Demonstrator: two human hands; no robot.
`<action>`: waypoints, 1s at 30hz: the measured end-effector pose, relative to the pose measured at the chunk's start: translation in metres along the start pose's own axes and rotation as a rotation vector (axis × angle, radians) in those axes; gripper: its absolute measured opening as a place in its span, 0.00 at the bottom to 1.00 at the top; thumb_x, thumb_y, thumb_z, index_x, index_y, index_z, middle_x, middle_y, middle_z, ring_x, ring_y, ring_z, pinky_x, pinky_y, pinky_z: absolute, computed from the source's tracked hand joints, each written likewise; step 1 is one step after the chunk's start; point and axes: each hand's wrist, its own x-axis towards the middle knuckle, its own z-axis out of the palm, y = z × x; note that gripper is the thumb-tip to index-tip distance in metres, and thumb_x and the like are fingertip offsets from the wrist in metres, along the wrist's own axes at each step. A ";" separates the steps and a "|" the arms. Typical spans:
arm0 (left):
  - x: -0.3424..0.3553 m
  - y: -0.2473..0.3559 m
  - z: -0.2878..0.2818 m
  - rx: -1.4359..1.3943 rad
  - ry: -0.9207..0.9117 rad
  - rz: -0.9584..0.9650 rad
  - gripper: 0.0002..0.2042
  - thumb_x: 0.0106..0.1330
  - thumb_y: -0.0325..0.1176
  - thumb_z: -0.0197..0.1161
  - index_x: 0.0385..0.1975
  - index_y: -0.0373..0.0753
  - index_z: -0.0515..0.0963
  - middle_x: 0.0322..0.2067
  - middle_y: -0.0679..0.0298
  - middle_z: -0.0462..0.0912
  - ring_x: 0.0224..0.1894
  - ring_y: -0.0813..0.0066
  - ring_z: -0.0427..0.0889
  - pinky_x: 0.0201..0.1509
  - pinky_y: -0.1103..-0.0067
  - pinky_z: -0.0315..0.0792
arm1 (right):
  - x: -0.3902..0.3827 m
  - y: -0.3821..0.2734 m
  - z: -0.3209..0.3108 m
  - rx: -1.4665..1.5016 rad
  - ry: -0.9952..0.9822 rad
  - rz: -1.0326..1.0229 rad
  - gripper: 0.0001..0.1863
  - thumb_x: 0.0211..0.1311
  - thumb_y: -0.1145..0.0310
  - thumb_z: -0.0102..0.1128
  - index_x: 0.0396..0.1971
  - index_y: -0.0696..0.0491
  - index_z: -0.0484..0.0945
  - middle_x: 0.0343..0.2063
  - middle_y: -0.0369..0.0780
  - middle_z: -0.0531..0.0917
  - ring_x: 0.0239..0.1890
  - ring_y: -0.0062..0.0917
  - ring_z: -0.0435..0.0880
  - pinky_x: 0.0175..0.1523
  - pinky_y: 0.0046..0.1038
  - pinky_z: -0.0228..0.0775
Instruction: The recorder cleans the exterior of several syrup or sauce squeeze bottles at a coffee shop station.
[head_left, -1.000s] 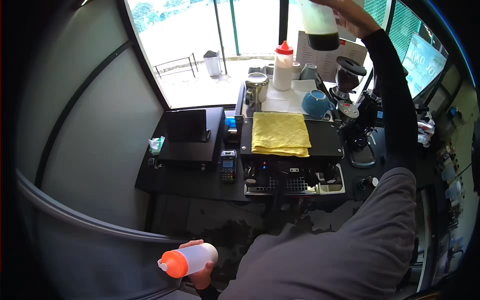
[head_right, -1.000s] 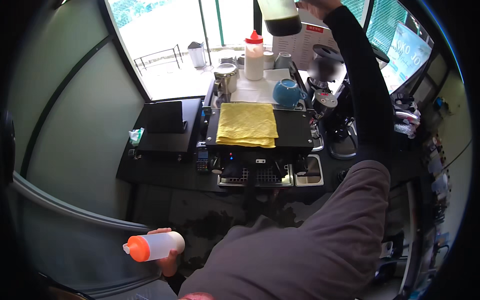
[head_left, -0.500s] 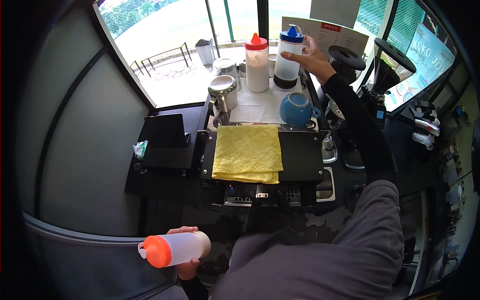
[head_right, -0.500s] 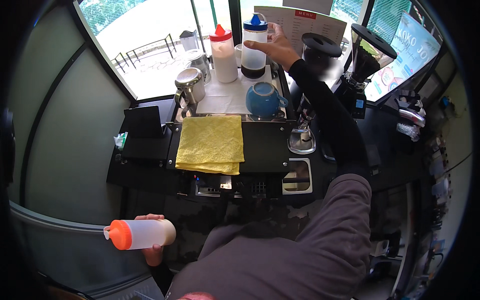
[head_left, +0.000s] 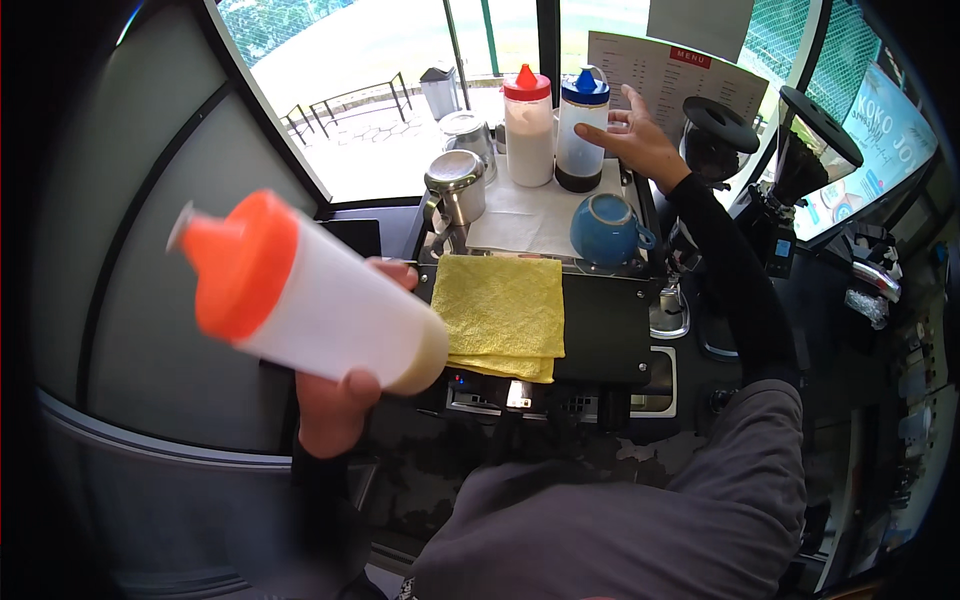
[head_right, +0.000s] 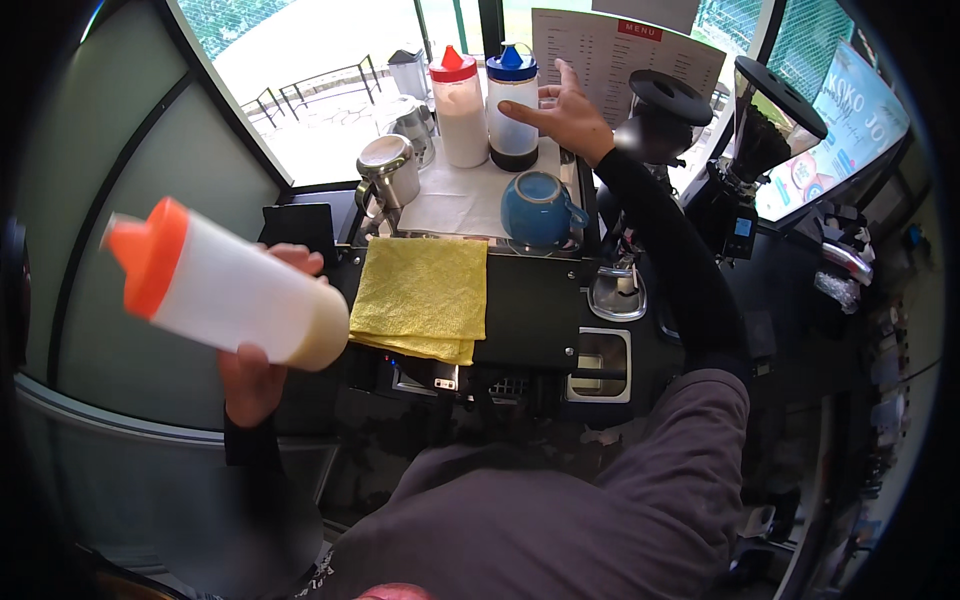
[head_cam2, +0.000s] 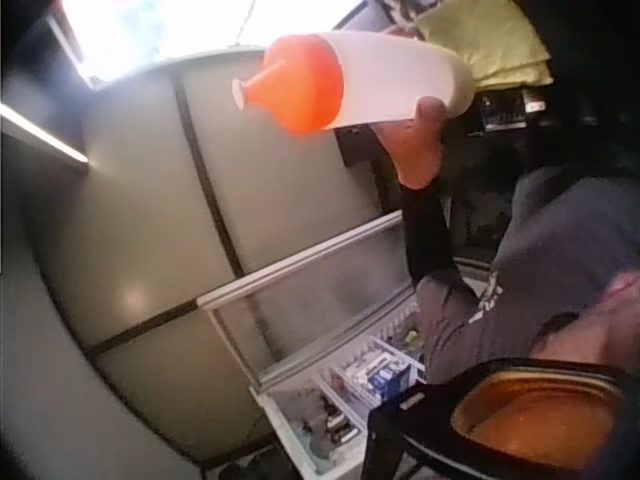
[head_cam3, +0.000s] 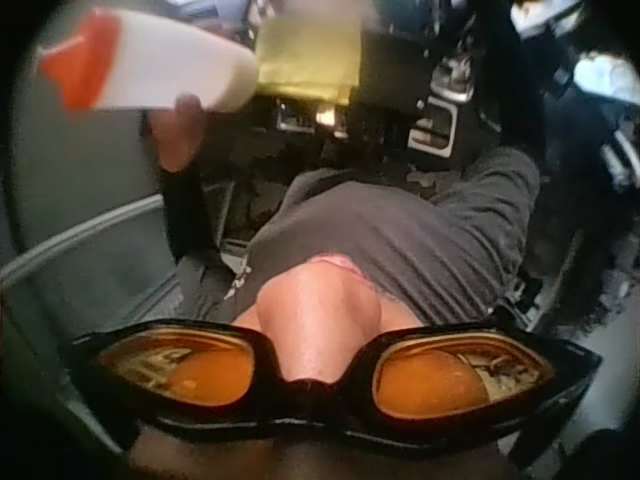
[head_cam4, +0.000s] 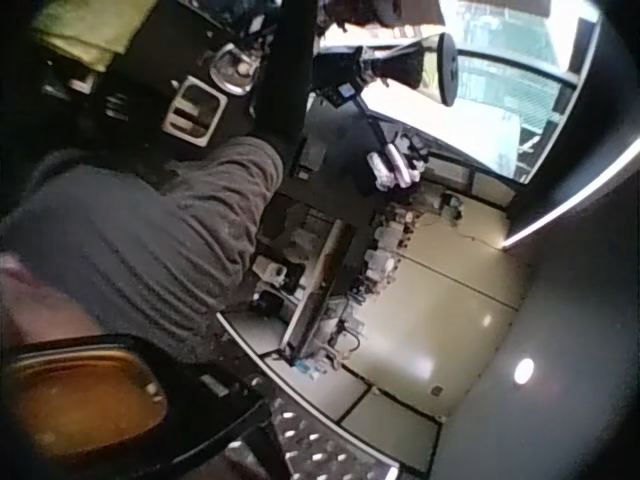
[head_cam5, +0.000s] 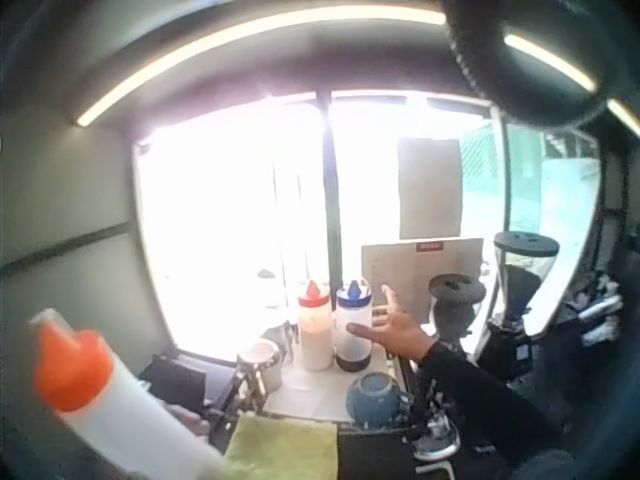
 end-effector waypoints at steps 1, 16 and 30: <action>0.026 0.001 0.009 0.014 0.013 -0.002 0.46 0.59 0.60 0.79 0.66 0.32 0.66 0.55 0.51 0.81 0.58 0.62 0.82 0.64 0.66 0.77 | -0.007 -0.003 -0.006 -0.028 0.004 0.024 0.71 0.52 0.30 0.75 0.79 0.62 0.43 0.62 0.64 0.75 0.64 0.49 0.82 0.62 0.40 0.80; 0.173 -0.121 0.074 0.848 -0.165 0.053 0.37 0.62 0.52 0.78 0.57 0.26 0.73 0.46 0.46 0.87 0.50 0.59 0.89 0.54 0.68 0.82 | -0.143 -0.020 -0.060 -0.233 -0.287 -0.196 0.43 0.70 0.45 0.68 0.72 0.61 0.66 0.68 0.55 0.73 0.71 0.46 0.72 0.76 0.40 0.61; 0.154 -0.100 0.074 0.767 -0.068 0.041 0.49 0.68 0.43 0.74 0.77 0.23 0.48 0.64 0.36 0.75 0.66 0.45 0.78 0.68 0.65 0.75 | -0.144 -0.042 -0.052 -0.109 -0.200 -0.213 0.43 0.68 0.49 0.71 0.73 0.60 0.66 0.64 0.53 0.78 0.69 0.41 0.75 0.75 0.38 0.63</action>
